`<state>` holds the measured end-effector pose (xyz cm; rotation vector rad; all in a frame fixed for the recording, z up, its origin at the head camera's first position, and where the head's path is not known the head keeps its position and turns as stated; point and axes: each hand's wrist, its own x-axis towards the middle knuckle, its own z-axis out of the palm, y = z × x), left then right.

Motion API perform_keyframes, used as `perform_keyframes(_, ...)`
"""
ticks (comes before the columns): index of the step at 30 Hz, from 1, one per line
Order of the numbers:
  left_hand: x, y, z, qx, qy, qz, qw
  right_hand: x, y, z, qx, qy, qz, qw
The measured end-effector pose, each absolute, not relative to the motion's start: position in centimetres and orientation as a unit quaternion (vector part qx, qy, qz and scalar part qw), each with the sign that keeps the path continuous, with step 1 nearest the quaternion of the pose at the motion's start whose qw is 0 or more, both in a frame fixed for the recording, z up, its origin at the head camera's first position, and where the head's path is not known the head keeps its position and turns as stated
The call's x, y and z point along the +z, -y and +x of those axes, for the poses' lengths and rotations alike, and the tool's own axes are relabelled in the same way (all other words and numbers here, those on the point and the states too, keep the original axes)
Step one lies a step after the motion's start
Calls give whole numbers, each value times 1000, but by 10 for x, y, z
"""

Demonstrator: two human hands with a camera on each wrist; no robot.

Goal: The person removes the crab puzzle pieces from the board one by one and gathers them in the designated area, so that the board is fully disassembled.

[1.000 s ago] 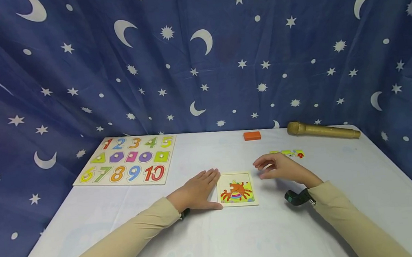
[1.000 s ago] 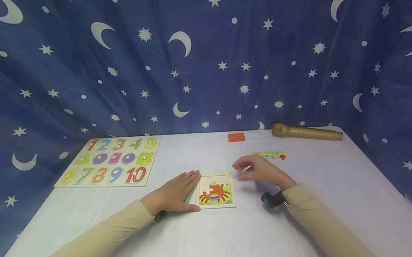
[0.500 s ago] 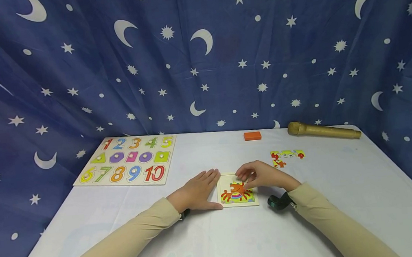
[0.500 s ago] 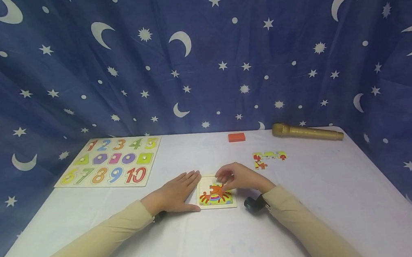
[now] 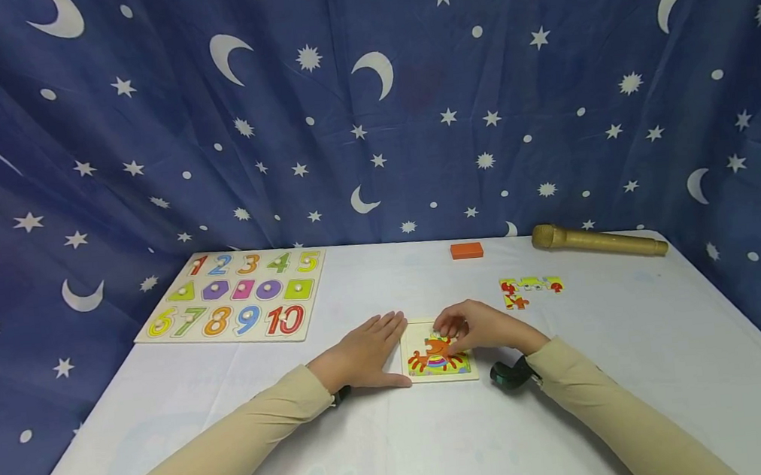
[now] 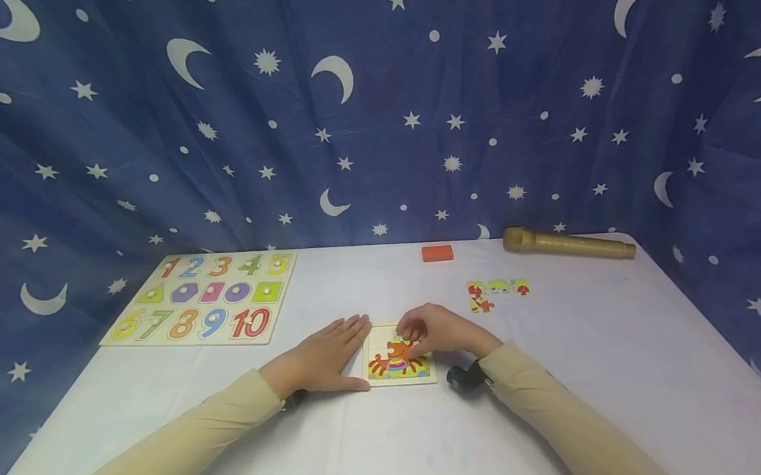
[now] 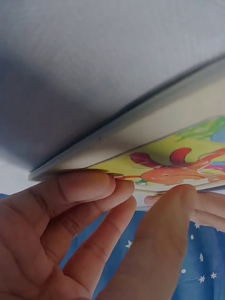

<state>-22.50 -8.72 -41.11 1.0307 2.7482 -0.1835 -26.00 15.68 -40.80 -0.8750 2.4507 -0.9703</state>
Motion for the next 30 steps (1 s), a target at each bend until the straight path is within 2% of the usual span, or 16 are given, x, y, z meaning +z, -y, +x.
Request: perform_keyframes(30, -410, 88, -224, -58, -930, 348, 103, -409, -147, -258, -308, -884, -309, 168)
